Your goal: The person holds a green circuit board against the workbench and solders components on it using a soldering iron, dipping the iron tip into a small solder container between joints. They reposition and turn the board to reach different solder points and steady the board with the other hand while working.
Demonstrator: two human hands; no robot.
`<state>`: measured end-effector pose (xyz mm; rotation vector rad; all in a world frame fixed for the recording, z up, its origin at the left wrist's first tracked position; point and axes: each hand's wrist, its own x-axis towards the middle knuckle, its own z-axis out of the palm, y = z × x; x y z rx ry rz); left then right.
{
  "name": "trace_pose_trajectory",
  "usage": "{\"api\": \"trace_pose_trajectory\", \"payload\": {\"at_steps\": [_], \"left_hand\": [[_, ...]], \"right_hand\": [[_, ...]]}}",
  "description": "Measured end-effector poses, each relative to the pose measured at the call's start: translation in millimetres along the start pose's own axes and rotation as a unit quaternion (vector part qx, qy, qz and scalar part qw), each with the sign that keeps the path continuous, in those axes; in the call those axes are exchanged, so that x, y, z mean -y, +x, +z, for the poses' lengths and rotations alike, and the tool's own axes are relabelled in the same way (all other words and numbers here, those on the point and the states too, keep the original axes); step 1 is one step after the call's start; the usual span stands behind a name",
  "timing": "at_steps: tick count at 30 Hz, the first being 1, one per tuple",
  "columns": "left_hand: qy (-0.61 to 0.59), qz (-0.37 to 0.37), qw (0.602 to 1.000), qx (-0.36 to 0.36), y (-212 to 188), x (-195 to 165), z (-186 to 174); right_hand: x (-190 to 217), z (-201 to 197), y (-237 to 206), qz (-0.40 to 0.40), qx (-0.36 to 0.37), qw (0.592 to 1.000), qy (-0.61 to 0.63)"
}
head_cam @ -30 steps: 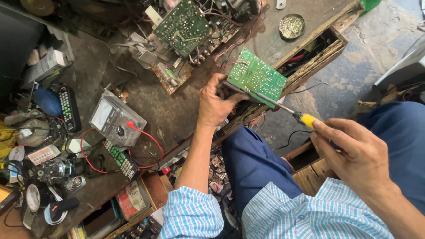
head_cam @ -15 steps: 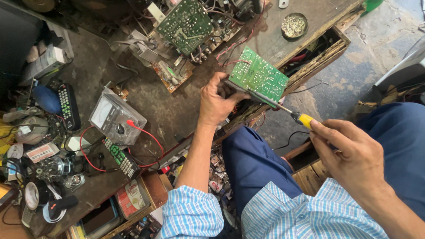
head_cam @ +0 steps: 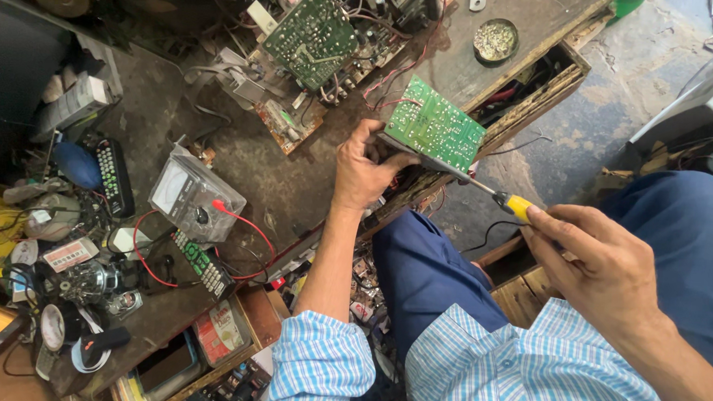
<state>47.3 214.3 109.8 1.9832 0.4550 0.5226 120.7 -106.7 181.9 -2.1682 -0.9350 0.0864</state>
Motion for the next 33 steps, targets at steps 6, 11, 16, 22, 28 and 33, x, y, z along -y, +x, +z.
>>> {"api": "trace_pose_trajectory", "payload": {"at_steps": [6,11,16,22,28,33], "left_hand": [[0.0,0.023,1.0,0.002,-1,-2,0],[-0.005,-0.008,1.0,-0.001,0,-3,1],[0.005,0.0,1.0,-0.006,-1,7,0],[0.072,0.005,0.997,-0.039,0,9,2],[0.068,0.022,0.996,-0.058,3,18,6],[0.095,-0.059,0.993,-0.044,3,32,10]], "right_hand": [[3,4,2,-0.006,-0.005,1.0,0.005],[5,5,5,-0.008,-0.008,1.0,0.009],[4,7,4,0.0,-0.017,0.999,0.034],[1,3,13,-0.043,-0.054,0.998,0.017],[-1,-12,11,-0.078,-0.041,0.996,0.026],[-3,-10,12,-0.081,-0.03,0.996,0.017]]}}
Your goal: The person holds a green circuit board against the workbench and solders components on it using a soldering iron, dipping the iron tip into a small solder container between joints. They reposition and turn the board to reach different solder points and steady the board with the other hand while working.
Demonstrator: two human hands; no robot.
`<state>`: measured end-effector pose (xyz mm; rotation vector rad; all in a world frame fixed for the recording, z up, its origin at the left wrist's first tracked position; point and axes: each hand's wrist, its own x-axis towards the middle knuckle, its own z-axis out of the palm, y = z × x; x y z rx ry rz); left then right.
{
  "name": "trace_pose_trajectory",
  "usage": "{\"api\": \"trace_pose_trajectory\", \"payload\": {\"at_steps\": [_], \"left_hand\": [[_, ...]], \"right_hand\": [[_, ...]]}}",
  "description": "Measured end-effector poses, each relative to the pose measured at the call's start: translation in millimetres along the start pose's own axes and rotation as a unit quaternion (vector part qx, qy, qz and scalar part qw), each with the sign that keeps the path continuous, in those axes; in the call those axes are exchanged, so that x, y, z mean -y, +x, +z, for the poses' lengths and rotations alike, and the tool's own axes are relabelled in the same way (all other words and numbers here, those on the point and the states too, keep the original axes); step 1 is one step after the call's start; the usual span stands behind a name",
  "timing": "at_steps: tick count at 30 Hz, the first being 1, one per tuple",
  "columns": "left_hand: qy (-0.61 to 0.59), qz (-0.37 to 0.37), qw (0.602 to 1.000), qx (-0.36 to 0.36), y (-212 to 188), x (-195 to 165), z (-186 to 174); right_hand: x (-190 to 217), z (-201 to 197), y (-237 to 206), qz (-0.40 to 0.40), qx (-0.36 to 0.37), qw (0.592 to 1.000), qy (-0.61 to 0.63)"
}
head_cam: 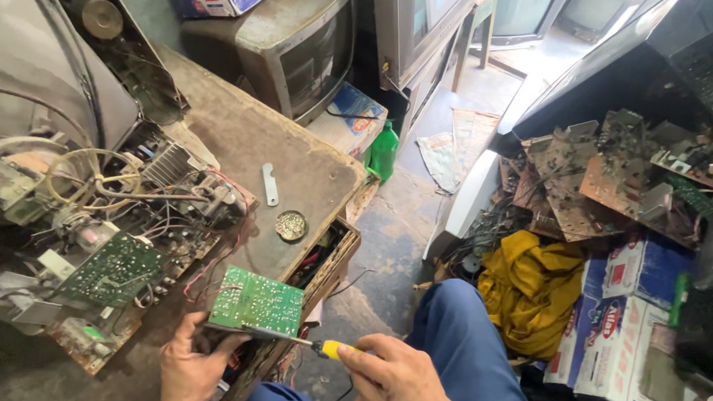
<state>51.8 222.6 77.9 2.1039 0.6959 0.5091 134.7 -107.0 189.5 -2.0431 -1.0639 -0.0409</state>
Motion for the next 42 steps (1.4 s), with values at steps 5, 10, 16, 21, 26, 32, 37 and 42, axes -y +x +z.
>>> {"api": "trace_pose_trajectory", "payload": {"at_steps": [5,10,16,21,26,32,37,42], "left_hand": [[-0.014,0.035,0.999,-0.005,1,-2,-1],[-0.036,0.076,0.996,-0.016,3,-4,1],[0.013,0.058,0.998,-0.027,18,1,2],[-0.08,0.152,0.984,-0.055,26,5,13],[-0.234,0.131,0.963,0.023,35,3,23],[-0.124,0.075,0.989,-0.003,33,-2,14],[0.042,0.098,0.994,-0.02,25,-20,-4],[-0.033,0.073,0.997,-0.017,5,-43,-12]], "right_hand": [[-2,2,-1,0.01,0.006,1.0,-0.01],[-9,8,-2,0.004,0.0,1.0,-0.015],[-39,29,-9,-0.02,-0.024,0.997,-0.072],[-77,43,-19,-0.032,0.03,0.998,-0.035],[-98,58,-21,-0.002,0.032,0.999,-0.027],[-80,48,-11,-0.006,0.029,0.998,-0.057],[-37,18,3,0.004,0.009,0.999,-0.047],[1,-6,6,0.005,-0.05,0.998,0.023]]}}
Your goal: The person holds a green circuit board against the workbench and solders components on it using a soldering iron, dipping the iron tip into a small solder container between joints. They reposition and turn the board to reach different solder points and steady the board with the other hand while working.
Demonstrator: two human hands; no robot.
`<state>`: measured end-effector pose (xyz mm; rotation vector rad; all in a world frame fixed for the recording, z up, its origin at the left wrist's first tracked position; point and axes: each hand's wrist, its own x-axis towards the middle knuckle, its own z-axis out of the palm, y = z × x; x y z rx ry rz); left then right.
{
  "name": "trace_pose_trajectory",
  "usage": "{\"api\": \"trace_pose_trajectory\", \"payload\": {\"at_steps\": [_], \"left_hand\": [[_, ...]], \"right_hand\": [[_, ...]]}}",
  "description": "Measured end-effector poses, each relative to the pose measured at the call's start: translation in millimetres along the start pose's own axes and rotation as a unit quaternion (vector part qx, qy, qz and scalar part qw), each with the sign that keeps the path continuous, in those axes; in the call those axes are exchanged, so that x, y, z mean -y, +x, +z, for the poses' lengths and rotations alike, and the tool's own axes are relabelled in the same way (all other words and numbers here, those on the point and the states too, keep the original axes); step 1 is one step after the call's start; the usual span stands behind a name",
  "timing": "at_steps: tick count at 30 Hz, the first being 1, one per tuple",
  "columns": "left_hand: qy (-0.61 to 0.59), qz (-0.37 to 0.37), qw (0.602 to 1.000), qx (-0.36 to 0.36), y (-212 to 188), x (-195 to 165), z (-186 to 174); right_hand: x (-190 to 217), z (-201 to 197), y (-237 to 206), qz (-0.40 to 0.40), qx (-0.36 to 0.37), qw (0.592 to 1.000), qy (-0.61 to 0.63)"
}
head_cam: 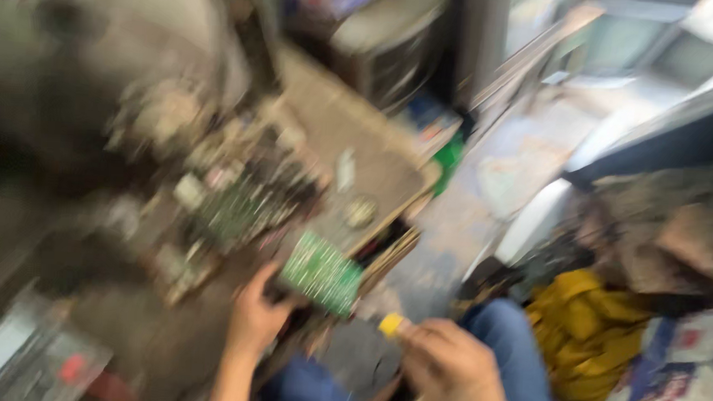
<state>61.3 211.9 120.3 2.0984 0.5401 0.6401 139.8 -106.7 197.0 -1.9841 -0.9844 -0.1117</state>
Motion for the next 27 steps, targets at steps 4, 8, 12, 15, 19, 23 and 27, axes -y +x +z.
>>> {"api": "trace_pose_trajectory", "payload": {"at_steps": [4,8,12,15,19,23,27], "left_hand": [[0.001,0.094,0.995,-0.019,-6,-2,-5],[-0.014,0.073,0.997,-0.013,-14,-2,-11],[-0.001,0.048,0.999,-0.003,-20,-5,-9],[0.011,0.001,1.0,0.019,-17,-7,-7],[-0.023,0.029,0.999,0.026,-17,-10,-8],[-0.037,0.043,0.998,0.022,-16,-9,-7],[-0.043,0.026,0.998,0.026,-17,-6,-7]], "right_hand": [[12,-1,-3,0.094,0.006,0.995,-0.017],[10,4,-14,0.073,-0.006,0.997,-0.036],[-2,11,-26,0.095,0.011,0.995,-0.041],[-10,15,-30,0.084,0.016,0.996,-0.02],[-11,15,-30,0.071,0.032,0.997,-0.028],[-9,18,-23,0.091,0.036,0.995,-0.008],[-7,20,-18,0.085,0.039,0.996,0.0]]}}
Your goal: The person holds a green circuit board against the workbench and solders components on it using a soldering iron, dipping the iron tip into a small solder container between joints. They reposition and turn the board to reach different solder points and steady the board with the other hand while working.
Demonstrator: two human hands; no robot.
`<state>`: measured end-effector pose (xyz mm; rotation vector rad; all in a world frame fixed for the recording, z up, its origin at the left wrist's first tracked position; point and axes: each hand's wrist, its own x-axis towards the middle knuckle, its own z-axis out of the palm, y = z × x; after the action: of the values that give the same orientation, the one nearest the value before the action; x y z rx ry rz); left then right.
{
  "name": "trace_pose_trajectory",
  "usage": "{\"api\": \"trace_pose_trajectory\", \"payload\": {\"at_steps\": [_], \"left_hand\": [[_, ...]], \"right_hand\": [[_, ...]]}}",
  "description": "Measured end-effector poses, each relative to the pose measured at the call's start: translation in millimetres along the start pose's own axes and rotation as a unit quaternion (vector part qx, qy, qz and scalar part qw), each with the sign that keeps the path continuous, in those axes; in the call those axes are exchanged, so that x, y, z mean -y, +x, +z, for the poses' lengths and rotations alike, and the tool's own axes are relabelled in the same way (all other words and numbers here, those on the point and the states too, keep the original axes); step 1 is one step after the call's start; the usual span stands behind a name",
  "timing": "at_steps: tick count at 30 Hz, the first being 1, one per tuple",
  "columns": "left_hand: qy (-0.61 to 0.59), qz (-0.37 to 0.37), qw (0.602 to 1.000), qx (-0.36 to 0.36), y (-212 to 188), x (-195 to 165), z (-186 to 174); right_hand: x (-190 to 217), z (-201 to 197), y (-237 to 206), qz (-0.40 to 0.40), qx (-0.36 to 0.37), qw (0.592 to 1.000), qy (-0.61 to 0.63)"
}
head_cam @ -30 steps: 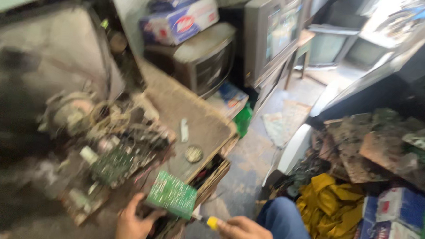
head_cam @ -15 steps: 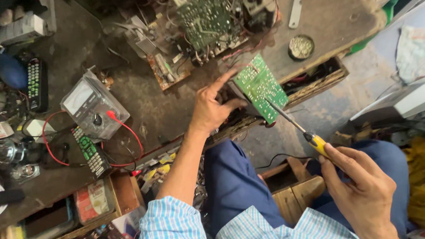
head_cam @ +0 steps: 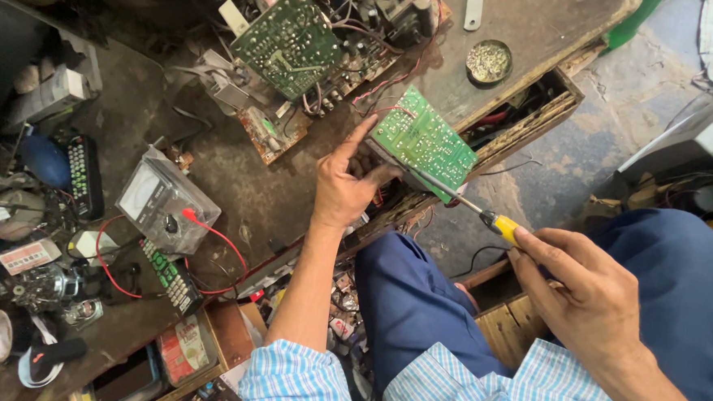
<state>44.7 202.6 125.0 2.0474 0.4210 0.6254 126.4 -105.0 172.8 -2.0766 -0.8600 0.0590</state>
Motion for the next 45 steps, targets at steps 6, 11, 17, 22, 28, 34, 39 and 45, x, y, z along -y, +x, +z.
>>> {"api": "trace_pose_trajectory", "payload": {"at_steps": [6,11,17,22,28,34,39,45], "left_hand": [[0.006,0.027,1.0,0.001,-1,2,-2],[0.001,0.017,1.0,0.003,-1,2,-2],[0.021,0.009,1.0,0.001,0,3,-1],[0.016,0.007,1.0,-0.003,1,6,0],[0.045,0.003,0.999,-0.006,0,7,1],[0.026,0.023,0.999,0.003,2,-1,0],[0.039,0.009,0.999,0.007,4,-4,2],[0.022,0.009,1.0,0.011,2,0,2]], "right_hand": [[2,2,0,-0.002,0.001,1.0,-0.006],[1,3,-1,-0.019,-0.002,0.999,-0.044],[-7,5,-1,0.012,-0.001,1.0,0.019],[-27,8,4,0.023,0.007,0.995,0.094],[-50,21,5,0.04,0.039,0.988,0.142],[-75,32,8,0.024,0.063,0.981,0.183],[-106,44,17,0.032,0.097,0.962,0.252],[-131,53,30,0.058,0.141,0.944,0.292]]}}
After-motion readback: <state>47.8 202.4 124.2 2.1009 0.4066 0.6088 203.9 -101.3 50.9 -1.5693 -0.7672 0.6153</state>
